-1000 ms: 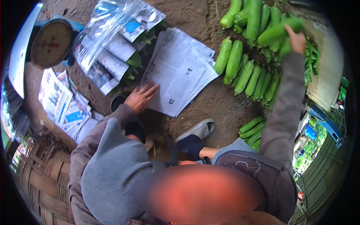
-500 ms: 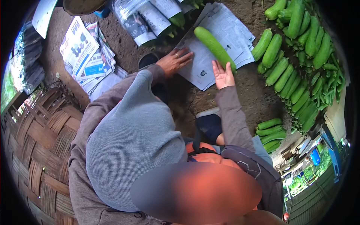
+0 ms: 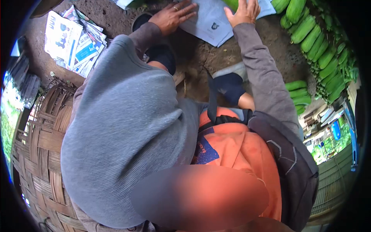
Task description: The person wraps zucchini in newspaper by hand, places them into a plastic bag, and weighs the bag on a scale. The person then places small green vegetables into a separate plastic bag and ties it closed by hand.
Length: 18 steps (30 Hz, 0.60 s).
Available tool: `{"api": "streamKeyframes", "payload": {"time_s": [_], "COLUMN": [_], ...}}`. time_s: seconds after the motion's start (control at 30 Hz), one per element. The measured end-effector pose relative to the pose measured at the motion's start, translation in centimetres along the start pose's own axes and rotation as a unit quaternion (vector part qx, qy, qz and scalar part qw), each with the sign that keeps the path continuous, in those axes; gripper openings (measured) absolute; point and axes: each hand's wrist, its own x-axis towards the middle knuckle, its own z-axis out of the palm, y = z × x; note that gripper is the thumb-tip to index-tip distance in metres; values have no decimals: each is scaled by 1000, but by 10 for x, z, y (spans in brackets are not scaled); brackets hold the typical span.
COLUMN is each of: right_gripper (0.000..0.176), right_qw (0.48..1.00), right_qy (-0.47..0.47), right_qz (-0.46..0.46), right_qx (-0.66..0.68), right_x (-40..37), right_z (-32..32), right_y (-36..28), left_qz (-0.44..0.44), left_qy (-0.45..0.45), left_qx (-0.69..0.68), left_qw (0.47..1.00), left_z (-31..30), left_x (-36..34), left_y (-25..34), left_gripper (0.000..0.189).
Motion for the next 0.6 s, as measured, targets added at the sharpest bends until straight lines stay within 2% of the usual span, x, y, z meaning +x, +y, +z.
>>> {"api": "streamKeyframes", "payload": {"time_s": [0.03,0.13,0.17,0.23,0.27,0.33,0.37,0.47,0.5,0.6], "right_gripper": [36,79,79,78,74,64,51,40,26,18], "right_qw": [999,961,959,948,954,963,967,952,953,950], "right_qy": [29,-144,-183,-259,-260,-257,-237,-251,-217,-207], "right_qz": [-28,-149,-122,-67,-55,-38,-25,-8,7,15], "right_qx": [-15,181,179,174,138,68,91,175,211,234], "right_x": [5,-47,-61,-82,-89,-95,-95,-90,-88,-76], "right_z": [-10,16,17,15,16,21,24,24,21,4], "right_y": [-6,-1,-8,-34,-39,-44,-46,-37,-35,-30], "left_qz": [14,-10,-16,15,29,-20,-44,-70,-72,-61], "left_qy": [29,-52,-9,5,12,-2,-9,-35,-42,-34], "left_qx": [-1,-18,-61,-46,-38,-85,-105,-138,-142,-170], "left_qw": [999,998,998,999,999,996,993,987,986,983], "left_z": [-2,14,15,23,28,32,33,8,6,-1], "left_x": [1,-3,-3,-5,-5,-6,-8,-6,-6,-8], "left_y": [1,0,-1,-12,-14,-6,-4,1,0,-3], "left_gripper": [38,51,49,47,47,51,54,43,49,54]}}
